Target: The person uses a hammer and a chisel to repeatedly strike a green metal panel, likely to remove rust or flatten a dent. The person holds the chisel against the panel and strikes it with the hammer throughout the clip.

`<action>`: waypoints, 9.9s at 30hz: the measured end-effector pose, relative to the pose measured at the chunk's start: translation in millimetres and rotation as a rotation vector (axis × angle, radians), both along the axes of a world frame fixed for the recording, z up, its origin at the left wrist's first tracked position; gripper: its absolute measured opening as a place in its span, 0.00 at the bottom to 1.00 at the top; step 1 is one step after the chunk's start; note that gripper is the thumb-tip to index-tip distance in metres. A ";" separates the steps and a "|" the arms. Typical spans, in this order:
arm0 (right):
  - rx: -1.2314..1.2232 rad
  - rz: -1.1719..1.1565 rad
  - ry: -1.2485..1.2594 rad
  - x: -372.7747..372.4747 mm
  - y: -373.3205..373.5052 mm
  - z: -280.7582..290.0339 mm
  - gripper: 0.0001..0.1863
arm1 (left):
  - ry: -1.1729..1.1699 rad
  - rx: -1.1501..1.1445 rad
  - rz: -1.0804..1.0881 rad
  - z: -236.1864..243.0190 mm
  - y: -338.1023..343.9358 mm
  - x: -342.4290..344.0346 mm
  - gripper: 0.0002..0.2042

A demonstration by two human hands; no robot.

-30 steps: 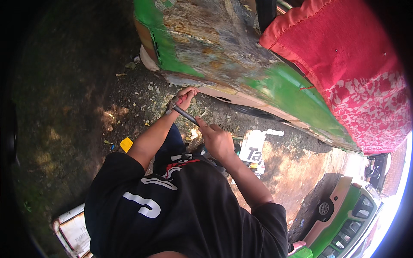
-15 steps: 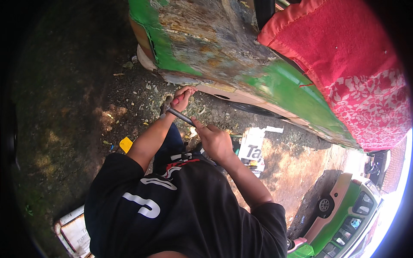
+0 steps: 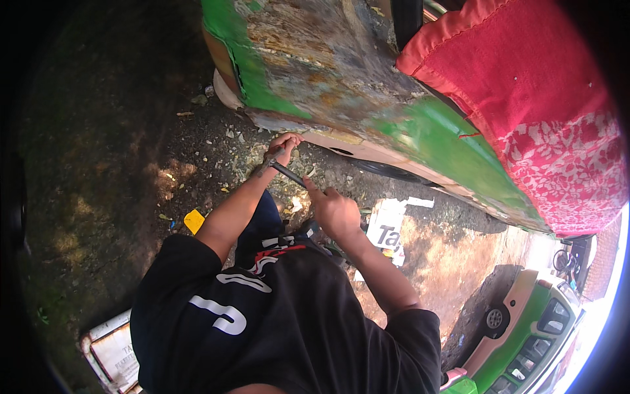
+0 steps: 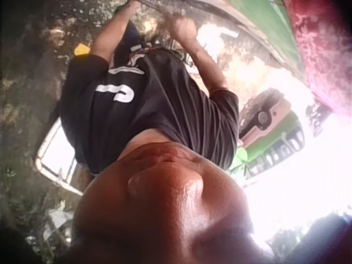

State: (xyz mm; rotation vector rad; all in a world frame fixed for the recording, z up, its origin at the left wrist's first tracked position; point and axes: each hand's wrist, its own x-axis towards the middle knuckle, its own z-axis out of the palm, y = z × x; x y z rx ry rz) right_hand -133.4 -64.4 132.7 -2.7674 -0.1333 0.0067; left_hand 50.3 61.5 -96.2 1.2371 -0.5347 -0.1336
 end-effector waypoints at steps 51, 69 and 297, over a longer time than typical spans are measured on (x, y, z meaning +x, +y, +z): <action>0.131 0.128 -0.077 -3.3 8.9 11.7 0.24 | 0.043 0.094 -0.001 12.9 4.6 -5.9 0.08; 0.162 0.093 0.001 -9.5 13.7 14.2 0.23 | 0.020 0.117 -0.010 21.7 4.8 -9.6 0.07; 1.139 -0.827 -0.247 -143.5 -66.9 -91.9 0.25 | -0.535 1.171 -0.137 101.2 -84.9 -51.5 0.03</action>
